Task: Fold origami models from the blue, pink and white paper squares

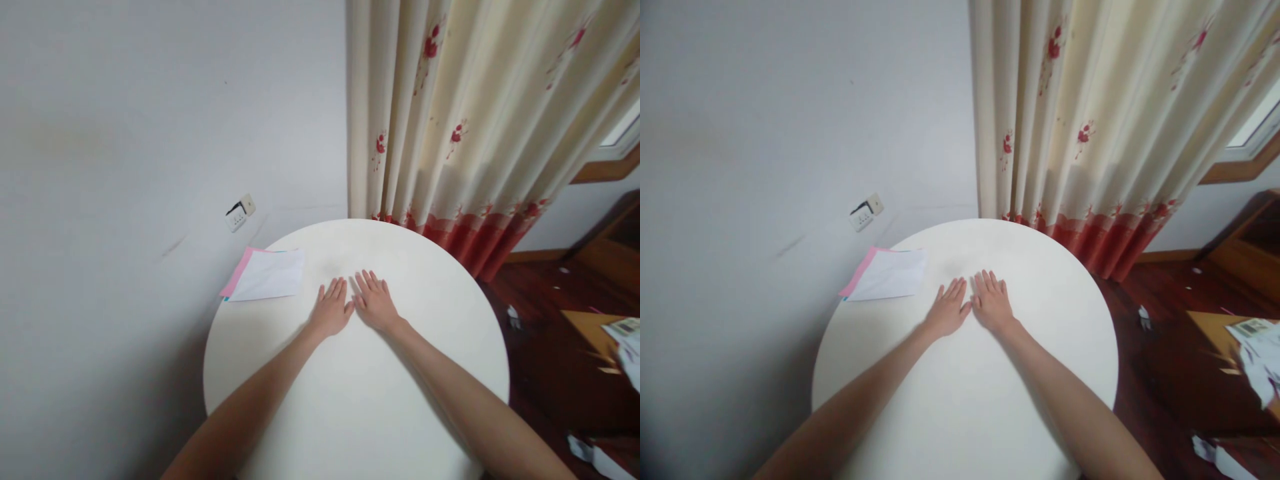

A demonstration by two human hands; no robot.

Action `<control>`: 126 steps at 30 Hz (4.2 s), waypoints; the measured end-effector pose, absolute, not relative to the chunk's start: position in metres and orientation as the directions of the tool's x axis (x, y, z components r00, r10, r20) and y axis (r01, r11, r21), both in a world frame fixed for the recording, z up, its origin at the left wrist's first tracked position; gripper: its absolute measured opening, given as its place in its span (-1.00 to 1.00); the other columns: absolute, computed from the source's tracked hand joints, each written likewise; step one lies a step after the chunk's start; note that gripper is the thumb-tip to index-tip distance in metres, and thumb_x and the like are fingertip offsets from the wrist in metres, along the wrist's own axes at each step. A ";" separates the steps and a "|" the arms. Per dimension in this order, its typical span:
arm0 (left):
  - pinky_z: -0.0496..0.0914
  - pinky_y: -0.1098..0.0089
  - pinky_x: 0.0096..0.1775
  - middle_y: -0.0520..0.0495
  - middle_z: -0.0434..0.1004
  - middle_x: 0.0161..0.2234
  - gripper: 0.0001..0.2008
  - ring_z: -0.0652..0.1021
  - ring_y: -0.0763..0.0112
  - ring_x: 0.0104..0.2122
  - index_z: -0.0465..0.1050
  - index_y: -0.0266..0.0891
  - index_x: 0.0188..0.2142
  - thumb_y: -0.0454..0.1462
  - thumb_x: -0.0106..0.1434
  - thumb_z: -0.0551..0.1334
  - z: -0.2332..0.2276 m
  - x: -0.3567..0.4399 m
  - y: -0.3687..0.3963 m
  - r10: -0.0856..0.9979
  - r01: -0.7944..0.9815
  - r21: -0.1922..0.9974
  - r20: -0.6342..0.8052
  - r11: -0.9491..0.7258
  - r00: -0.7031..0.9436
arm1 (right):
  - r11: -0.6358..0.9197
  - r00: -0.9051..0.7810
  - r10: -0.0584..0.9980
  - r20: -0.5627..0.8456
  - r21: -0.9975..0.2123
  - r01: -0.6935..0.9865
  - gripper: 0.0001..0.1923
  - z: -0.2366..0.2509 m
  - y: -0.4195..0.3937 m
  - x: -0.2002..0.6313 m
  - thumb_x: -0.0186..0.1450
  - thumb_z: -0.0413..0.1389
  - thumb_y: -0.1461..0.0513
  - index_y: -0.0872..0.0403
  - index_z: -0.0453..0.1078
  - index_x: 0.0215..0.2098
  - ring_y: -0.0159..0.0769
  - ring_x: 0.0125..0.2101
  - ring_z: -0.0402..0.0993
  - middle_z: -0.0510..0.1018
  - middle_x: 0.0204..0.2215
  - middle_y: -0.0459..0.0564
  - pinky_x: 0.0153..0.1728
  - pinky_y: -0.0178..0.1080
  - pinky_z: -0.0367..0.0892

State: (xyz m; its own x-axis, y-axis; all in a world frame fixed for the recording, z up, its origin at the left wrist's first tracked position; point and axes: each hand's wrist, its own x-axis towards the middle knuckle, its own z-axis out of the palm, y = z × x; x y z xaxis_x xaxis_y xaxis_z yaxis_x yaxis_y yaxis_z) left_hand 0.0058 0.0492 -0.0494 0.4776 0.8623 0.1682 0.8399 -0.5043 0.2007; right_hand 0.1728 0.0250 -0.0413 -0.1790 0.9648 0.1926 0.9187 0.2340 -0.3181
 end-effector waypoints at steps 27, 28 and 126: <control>-0.09 0.06 0.31 -0.13 -0.07 0.38 -0.40 -0.02 0.20 0.36 -0.03 -0.28 0.35 -0.06 0.41 -0.11 -0.051 -0.008 0.052 0.829 0.812 0.168 0.087 -0.558 0.552 | 0.246 -0.222 0.969 0.113 -0.294 0.924 -0.45 -0.048 0.026 0.177 0.42 -0.14 0.11 0.09 0.08 0.33 -0.07 0.35 -0.15 0.02 0.37 0.14 0.28 0.10 -0.21; -0.09 0.05 0.31 -0.13 -0.07 0.38 -0.40 -0.02 0.20 0.36 -0.02 -0.29 0.35 -0.06 0.41 -0.11 -0.051 -0.008 0.052 0.829 0.812 0.168 0.090 -0.559 0.552 | 0.246 -0.223 0.969 0.109 -0.295 0.923 -0.45 -0.048 0.026 0.177 0.42 -0.14 0.11 0.09 0.08 0.33 -0.07 0.36 -0.15 0.02 0.37 0.14 0.28 0.10 -0.21; 0.42 0.40 -0.39 -0.13 0.63 -0.47 -0.76 0.60 0.34 -0.46 0.50 -0.31 -0.26 -0.17 0.23 0.18 -0.008 -0.027 0.038 0.835 0.442 0.888 -0.333 0.122 0.438 | -0.068 0.293 0.944 0.148 -0.785 0.616 -0.39 -0.049 0.063 0.239 0.08 0.07 0.36 0.20 0.34 0.13 -0.08 0.03 0.43 0.45 0.08 0.20 0.04 -0.12 0.33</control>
State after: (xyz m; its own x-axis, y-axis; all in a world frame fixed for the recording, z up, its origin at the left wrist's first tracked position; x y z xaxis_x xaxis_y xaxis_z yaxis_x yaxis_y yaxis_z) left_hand -0.0272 0.0376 -0.0078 0.4375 0.8354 -0.3327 0.4423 0.1221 0.8885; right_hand 0.2389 0.0629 -0.0491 0.2935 0.9444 0.1484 0.6160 -0.0681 -0.7848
